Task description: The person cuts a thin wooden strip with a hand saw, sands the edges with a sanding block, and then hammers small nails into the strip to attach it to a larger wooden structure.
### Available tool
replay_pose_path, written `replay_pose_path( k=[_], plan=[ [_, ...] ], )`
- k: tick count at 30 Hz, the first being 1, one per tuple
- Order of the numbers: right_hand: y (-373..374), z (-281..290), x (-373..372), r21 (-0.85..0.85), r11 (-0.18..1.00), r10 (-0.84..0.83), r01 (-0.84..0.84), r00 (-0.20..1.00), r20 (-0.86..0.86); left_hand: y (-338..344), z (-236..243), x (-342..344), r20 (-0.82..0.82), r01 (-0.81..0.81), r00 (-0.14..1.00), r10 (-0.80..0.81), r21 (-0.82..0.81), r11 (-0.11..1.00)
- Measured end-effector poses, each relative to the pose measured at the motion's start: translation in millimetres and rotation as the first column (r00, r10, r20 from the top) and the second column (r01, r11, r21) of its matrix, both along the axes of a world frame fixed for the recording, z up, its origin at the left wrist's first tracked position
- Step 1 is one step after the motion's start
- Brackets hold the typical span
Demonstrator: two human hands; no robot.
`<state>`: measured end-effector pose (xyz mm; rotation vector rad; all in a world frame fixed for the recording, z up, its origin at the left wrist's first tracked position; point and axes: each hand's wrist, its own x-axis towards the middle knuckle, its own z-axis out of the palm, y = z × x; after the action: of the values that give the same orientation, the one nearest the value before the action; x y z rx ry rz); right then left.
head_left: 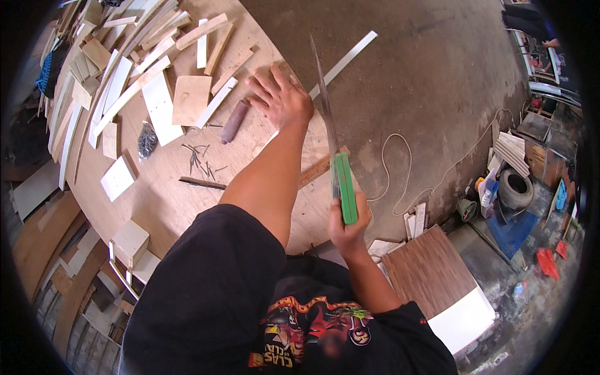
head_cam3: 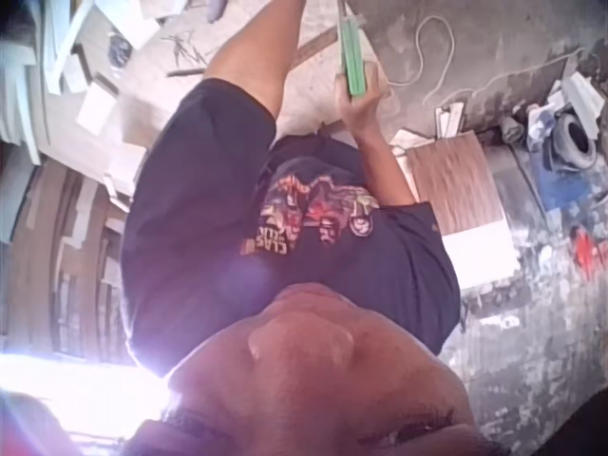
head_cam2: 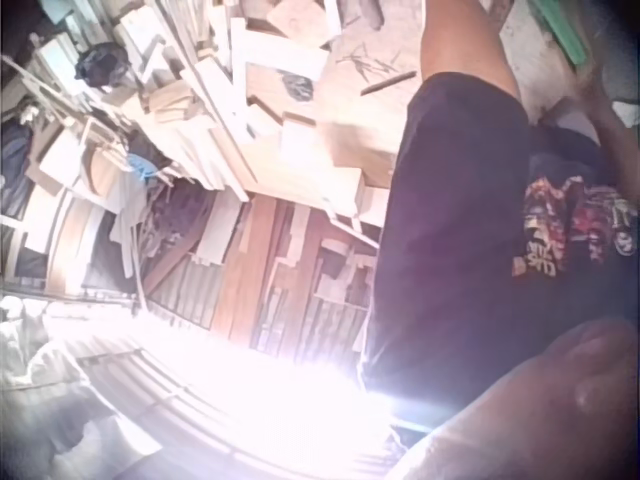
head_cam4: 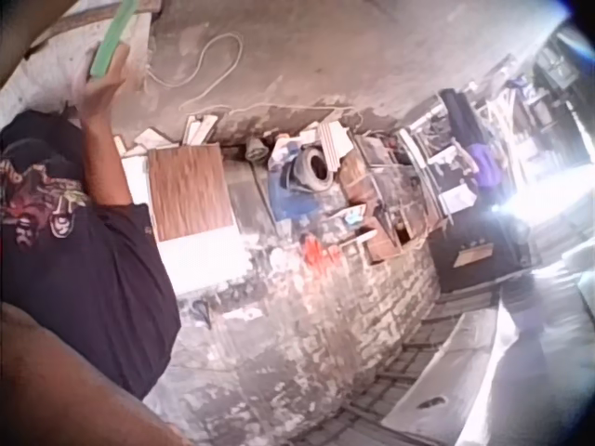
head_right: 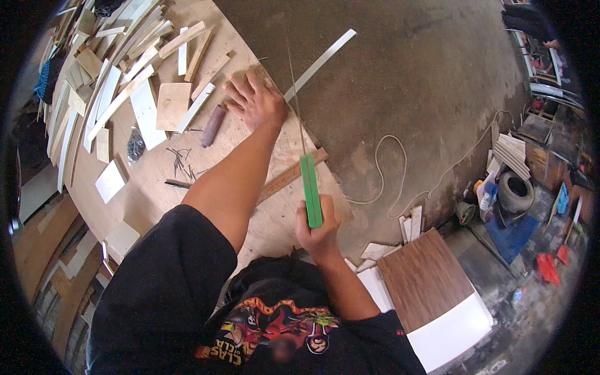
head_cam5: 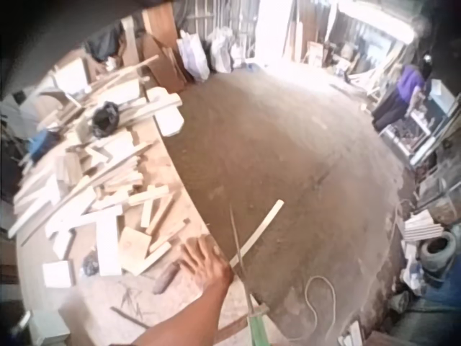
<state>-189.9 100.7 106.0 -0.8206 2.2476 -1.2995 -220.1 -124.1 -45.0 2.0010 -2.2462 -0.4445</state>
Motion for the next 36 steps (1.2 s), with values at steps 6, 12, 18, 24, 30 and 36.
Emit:
replay_pose_path(
  k=[6, 12, 18, 24, 30, 36],
  plan=[
    [-9.0, -4.0, -3.2, 0.059, 0.998, -0.012, 0.011, 1.0, 0.012, -2.1, -2.1, -0.2, -0.017, -0.014, 1.0, 0.014, 0.051, 0.999],
    [-7.8, 2.9, 1.7, 0.02, 1.0, 0.0, 0.0, 1.0, -0.004, -1.6, -1.8, 1.4, -0.015, -0.011, 1.0, 0.012, 0.046, 0.999],
    [-4.3, 0.2, 2.6, 0.005, 1.0, 0.001, -0.001, 0.999, -0.038, -5.7, 6.7, -3.1, -0.031, -0.007, 0.999, 0.009, 0.076, 0.997],
    [-1.5, 10.1, 5.5, 0.033, 0.999, 0.005, -0.003, 0.998, -0.065, -5.7, 6.5, -0.2, -0.047, -0.013, 0.999, 0.016, 0.064, 0.998],
    [10.0, 0.0, 17.4, -0.073, 0.997, 0.01, -0.019, 0.993, -0.119, -2.0, 1.0, -1.0, 0.008, -0.003, 1.0, 0.003, 0.035, 0.999],
    [-8.0, -0.5, 7.6, -0.035, 0.999, -0.029, 0.027, 0.998, -0.058, -1.4, 13.6, -0.8, -0.034, 0.0, 0.999, 0.003, 0.099, 0.995]
  ],
)
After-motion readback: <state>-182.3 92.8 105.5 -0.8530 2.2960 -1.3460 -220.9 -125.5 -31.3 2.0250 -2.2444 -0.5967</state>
